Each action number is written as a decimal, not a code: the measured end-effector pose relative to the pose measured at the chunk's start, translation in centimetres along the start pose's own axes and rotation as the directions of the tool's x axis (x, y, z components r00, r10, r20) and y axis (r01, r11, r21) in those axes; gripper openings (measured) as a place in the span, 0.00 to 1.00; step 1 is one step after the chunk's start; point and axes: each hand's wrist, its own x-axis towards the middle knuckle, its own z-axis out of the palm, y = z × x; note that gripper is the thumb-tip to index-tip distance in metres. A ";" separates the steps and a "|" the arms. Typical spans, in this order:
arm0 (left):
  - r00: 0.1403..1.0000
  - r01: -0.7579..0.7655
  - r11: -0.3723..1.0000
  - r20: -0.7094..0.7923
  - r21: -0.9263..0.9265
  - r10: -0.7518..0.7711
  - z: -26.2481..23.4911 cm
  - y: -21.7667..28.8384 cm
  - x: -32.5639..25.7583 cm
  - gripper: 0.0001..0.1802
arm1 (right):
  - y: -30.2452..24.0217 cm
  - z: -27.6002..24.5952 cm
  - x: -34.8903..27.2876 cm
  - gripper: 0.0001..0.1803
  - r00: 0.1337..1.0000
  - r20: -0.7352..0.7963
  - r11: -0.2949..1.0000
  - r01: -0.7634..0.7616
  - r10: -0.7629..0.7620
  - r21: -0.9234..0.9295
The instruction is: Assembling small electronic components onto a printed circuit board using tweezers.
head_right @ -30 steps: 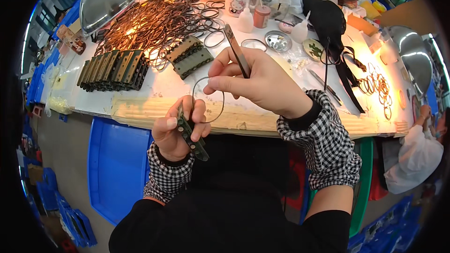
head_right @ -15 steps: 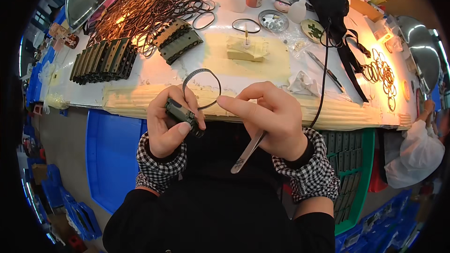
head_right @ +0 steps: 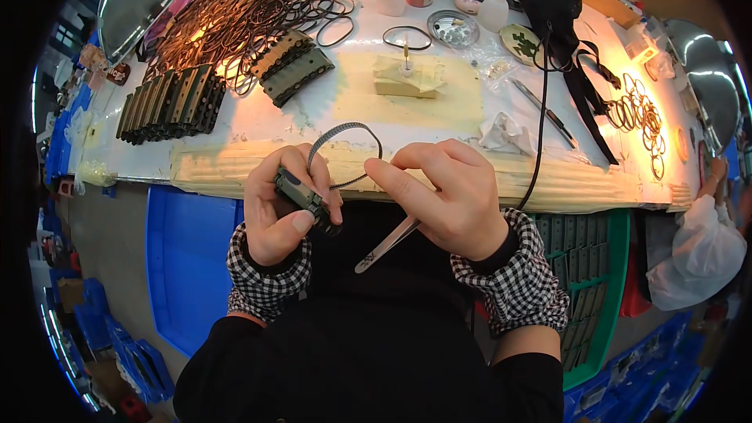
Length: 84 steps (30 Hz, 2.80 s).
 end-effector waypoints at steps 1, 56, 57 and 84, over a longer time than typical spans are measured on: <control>1.000 -0.019 0.999 0.000 0.044 0.019 0.2 0.0 -0.1 0.17 | 0.0 0.2 -0.2 0.25 1.000 -0.029 1.000 -0.003 0.003 0.010; 0.898 0.234 0.866 -0.243 -0.442 -0.366 1.4 -1.6 0.3 0.18 | -2.0 0.6 -1.7 0.07 0.579 0.148 0.179 -0.468 0.802 0.865; 0.911 0.221 0.864 -0.221 -0.453 -0.349 1.4 -1.6 0.3 0.21 | -2.1 0.6 -1.7 0.08 0.587 0.151 0.192 -0.480 0.795 0.856; 0.980 0.144 0.969 -0.167 0.201 -0.111 0.8 -4.6 0.5 0.39 | -1.9 3.6 0.0 0.04 0.580 0.203 0.250 -0.606 0.789 0.755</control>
